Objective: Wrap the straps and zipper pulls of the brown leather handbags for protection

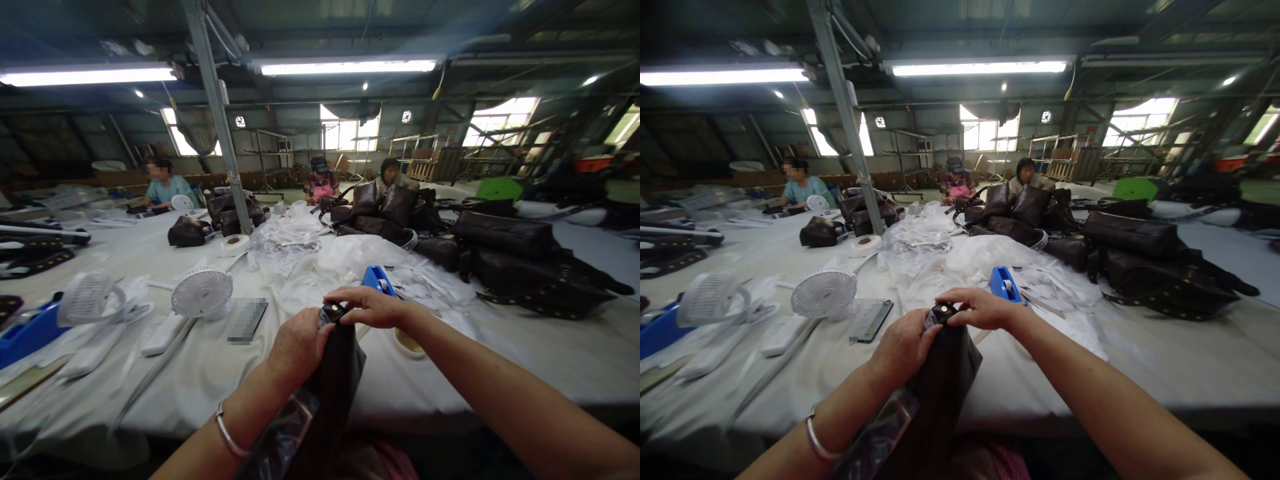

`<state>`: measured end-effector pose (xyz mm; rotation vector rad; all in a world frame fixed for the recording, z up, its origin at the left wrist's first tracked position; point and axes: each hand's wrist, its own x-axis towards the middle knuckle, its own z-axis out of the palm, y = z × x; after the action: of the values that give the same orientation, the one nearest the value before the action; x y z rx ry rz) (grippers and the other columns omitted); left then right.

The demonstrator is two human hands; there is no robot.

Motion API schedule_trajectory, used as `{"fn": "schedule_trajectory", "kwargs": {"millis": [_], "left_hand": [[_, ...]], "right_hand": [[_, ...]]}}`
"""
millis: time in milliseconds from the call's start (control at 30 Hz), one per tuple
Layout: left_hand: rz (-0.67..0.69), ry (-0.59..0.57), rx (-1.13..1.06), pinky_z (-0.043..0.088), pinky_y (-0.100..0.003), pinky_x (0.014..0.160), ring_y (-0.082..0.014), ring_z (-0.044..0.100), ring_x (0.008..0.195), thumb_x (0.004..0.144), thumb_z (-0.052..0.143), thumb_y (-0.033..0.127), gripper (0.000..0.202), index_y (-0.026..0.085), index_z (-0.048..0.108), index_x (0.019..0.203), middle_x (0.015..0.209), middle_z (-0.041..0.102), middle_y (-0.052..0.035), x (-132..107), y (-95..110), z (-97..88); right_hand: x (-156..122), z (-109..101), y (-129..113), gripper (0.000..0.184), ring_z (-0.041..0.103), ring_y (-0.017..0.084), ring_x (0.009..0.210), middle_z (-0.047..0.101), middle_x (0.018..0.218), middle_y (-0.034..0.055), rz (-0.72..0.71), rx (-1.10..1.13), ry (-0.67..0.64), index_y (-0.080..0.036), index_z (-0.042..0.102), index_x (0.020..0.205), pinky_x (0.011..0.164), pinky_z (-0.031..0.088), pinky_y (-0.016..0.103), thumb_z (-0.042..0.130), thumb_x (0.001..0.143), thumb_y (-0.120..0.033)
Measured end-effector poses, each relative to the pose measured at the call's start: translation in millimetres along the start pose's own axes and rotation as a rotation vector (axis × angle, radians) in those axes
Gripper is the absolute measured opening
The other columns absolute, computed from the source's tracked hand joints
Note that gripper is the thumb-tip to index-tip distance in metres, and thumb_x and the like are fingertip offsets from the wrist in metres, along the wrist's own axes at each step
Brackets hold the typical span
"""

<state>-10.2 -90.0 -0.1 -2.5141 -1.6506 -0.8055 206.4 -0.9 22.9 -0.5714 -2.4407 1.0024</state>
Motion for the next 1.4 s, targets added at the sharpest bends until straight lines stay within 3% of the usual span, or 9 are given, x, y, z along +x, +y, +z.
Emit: {"fn": "schedule_trajectory", "kwargs": {"millis": [200, 400, 567, 767, 933, 1033, 1200, 1400], "left_hand": [[-0.015, -0.023, -0.032, 0.052, -0.035, 0.072, -0.0247, 0.066, 0.082, 0.098, 0.047, 0.031, 0.017, 0.018, 0.058, 0.097, 0.089, 0.069, -0.0079, 0.0, -2.1, -5.4], [-0.013, -0.027, -0.014, 0.052, -0.040, 0.077, -0.0286, 0.065, 0.088, 0.098, 0.045, 0.031, 0.023, 0.014, 0.058, 0.105, 0.096, 0.068, -0.0127, 2.3, -2.5, -7.0], [0.010, -0.055, -0.002, 0.053, -0.044, 0.077, -0.0311, 0.065, 0.087, 0.098, 0.046, 0.033, 0.027, 0.010, 0.059, 0.105, 0.095, 0.067, -0.0151, 9.9, 1.1, -8.3], [-0.001, -0.048, -0.041, 0.053, -0.040, 0.080, -0.0284, 0.067, 0.089, 0.097, 0.048, 0.032, 0.025, 0.011, 0.060, 0.103, 0.093, 0.068, -0.0134, 13.1, -0.1, -6.6], [0.003, -0.024, -0.064, 0.052, -0.040, 0.084, -0.0276, 0.065, 0.094, 0.097, 0.048, 0.030, 0.022, 0.013, 0.058, 0.105, 0.097, 0.068, -0.0125, 8.3, -1.8, -6.1], [0.003, -0.016, -0.070, 0.052, -0.038, 0.083, -0.0261, 0.065, 0.092, 0.097, 0.049, 0.030, 0.019, 0.015, 0.058, 0.105, 0.097, 0.068, -0.0104, 6.0, -2.6, -7.1], [-0.008, 0.006, -0.050, 0.053, -0.039, 0.081, -0.0266, 0.065, 0.091, 0.097, 0.048, 0.030, 0.018, 0.016, 0.057, 0.104, 0.096, 0.068, -0.0107, 4.6, -3.5, -7.9], [-0.021, 0.016, -0.004, 0.052, -0.044, 0.080, -0.0298, 0.064, 0.088, 0.097, 0.047, 0.030, 0.021, 0.013, 0.058, 0.102, 0.094, 0.066, -0.0135, 12.3, 0.3, -9.0]], "right_hand": [[12.2, -3.2, 1.8, 0.042, 0.062, 0.023, 0.108, 0.067, 0.115, 0.0090, -0.051, 0.057, 0.007, -0.017, 0.068, 0.120, 0.095, 0.048, 0.035, 0.075, 0.080, -0.028], [13.1, 8.9, 1.3, 0.036, 0.064, 0.023, 0.104, 0.069, 0.110, 0.0096, -0.117, 0.087, 0.134, -0.018, 0.072, 0.116, 0.092, 0.049, 0.035, 0.073, 0.083, -0.033], [15.3, 14.2, -1.8, 0.036, 0.066, 0.021, 0.098, 0.069, 0.107, 0.0084, -0.114, 0.083, 0.150, -0.020, 0.074, 0.114, 0.088, 0.051, 0.032, 0.076, 0.080, -0.034], [13.5, 17.3, -3.5, 0.035, 0.064, 0.022, 0.105, 0.068, 0.111, 0.0080, -0.061, 0.080, 0.175, -0.021, 0.073, 0.115, 0.096, 0.049, 0.034, 0.074, 0.081, -0.031], [4.0, 19.2, 5.2, 0.049, 0.060, 0.025, 0.117, 0.064, 0.130, 0.0082, 0.082, 0.305, 0.138, -0.022, 0.063, 0.130, 0.101, 0.047, 0.040, 0.071, 0.083, -0.032], [2.0, 20.5, 7.6, 0.048, 0.060, 0.027, 0.117, 0.066, 0.127, 0.0083, 0.143, 0.402, 0.144, -0.021, 0.065, 0.127, 0.099, 0.049, 0.041, 0.072, 0.081, -0.035], [6.1, 24.2, 5.0, 0.045, 0.062, 0.028, 0.113, 0.070, 0.120, 0.0083, 0.156, 0.433, 0.217, -0.021, 0.072, 0.117, 0.096, 0.051, 0.041, 0.078, 0.075, -0.037], [12.1, 26.6, -1.1, 0.048, 0.063, 0.027, 0.110, 0.070, 0.120, 0.0086, 0.124, 0.433, 0.205, -0.021, 0.073, 0.117, 0.093, 0.052, 0.038, 0.079, 0.074, -0.040]]}}
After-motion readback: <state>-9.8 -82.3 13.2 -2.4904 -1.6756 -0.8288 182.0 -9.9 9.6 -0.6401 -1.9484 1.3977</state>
